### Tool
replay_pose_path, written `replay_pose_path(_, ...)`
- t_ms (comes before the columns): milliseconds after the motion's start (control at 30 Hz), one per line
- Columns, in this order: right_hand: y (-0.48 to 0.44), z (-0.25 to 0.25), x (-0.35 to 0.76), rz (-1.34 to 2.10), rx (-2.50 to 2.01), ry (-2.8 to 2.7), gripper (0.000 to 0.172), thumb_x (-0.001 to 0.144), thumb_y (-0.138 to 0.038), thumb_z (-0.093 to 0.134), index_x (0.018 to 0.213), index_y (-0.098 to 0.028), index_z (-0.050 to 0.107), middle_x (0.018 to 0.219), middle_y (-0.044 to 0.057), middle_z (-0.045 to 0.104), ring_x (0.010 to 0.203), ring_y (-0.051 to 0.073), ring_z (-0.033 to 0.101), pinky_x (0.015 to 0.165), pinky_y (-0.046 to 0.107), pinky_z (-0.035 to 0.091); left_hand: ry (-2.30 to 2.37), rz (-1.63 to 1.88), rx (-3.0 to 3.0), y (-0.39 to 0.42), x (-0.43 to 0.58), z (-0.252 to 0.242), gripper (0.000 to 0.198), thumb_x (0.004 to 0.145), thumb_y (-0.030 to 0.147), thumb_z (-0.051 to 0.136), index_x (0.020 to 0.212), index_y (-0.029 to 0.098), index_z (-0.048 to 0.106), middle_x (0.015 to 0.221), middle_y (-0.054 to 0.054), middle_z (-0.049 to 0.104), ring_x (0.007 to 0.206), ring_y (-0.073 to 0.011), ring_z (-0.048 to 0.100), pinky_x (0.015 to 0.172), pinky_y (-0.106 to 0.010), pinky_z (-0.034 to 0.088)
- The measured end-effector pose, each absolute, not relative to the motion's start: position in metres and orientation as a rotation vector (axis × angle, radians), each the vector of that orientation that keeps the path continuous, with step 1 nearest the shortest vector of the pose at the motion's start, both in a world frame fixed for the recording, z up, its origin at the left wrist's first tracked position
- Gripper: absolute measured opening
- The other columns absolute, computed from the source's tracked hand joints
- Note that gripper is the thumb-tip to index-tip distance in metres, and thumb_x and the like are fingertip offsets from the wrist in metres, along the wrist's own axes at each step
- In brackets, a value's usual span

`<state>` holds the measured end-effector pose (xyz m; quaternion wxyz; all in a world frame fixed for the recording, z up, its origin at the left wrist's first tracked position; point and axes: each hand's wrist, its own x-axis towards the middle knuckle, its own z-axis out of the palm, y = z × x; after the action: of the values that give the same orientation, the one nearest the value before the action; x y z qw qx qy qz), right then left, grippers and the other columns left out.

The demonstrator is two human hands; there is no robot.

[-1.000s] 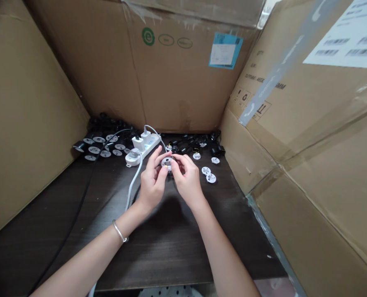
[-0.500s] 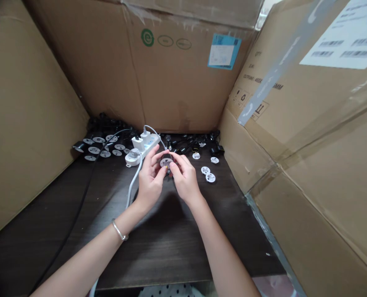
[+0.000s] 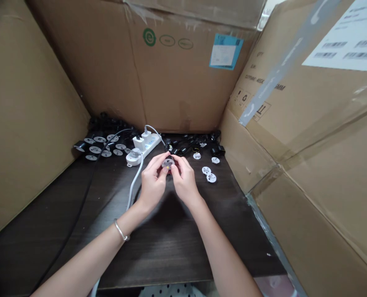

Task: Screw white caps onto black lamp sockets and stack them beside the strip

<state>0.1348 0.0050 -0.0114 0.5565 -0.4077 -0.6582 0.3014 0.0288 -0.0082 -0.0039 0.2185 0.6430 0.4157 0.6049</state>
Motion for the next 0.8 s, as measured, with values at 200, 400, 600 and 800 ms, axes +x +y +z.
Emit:
replay_pose_path(200,0.0050,-0.0130,0.1340,0.738,-0.980,-1.536,0.028,0.085,-0.026,0.044,0.109,-0.018,0.055,0.104,0.007,0.056,0.090,0.016,0.058,0.074,0.027,0.052,1.154,1.674,1.727,-0.0053,0.0299,-0.0070,0.035,0.080,0.007,0.044,0.110,0.017,0.059,0.113,-0.007,0.056,0.102,-0.0167,0.054,0.086,-0.029,0.046)
replay_pose_path(400,0.0002,-0.0085,0.1304,0.528,-1.112,-1.608,0.029,0.088,-0.029,0.041,0.109,-0.016,0.056,0.106,0.009,0.057,0.096,0.017,0.056,0.079,0.028,0.050,1.017,1.658,1.536,0.0002,0.0296,-0.0117,0.026,0.081,0.013,0.047,0.104,0.014,0.059,0.107,-0.008,0.059,0.098,-0.0176,0.056,0.083,-0.029,0.047)
replay_pose_path(600,-0.0021,-0.0067,0.1293,0.594,-1.067,-1.558,0.031,0.090,-0.033,0.038,0.110,-0.018,0.055,0.109,0.008,0.057,0.092,0.016,0.057,0.072,0.025,0.052,1.069,1.702,1.614,-0.0032,0.0275,-0.0066,0.023,0.086,0.018,0.043,0.102,0.016,0.060,0.106,-0.007,0.060,0.099,-0.0162,0.056,0.088,-0.030,0.045)
replay_pose_path(800,-0.0034,-0.0047,0.1310,0.582,-1.190,-1.623,0.027,0.090,-0.035,0.038,0.103,-0.018,0.054,0.095,0.006,0.062,0.084,0.016,0.059,0.074,0.028,0.047,1.090,1.712,1.715,-0.0015,0.0252,-0.0053,0.020,0.085,0.015,0.045,0.095,0.015,0.062,0.099,-0.007,0.061,0.093,-0.0147,0.057,0.080,-0.027,0.047)
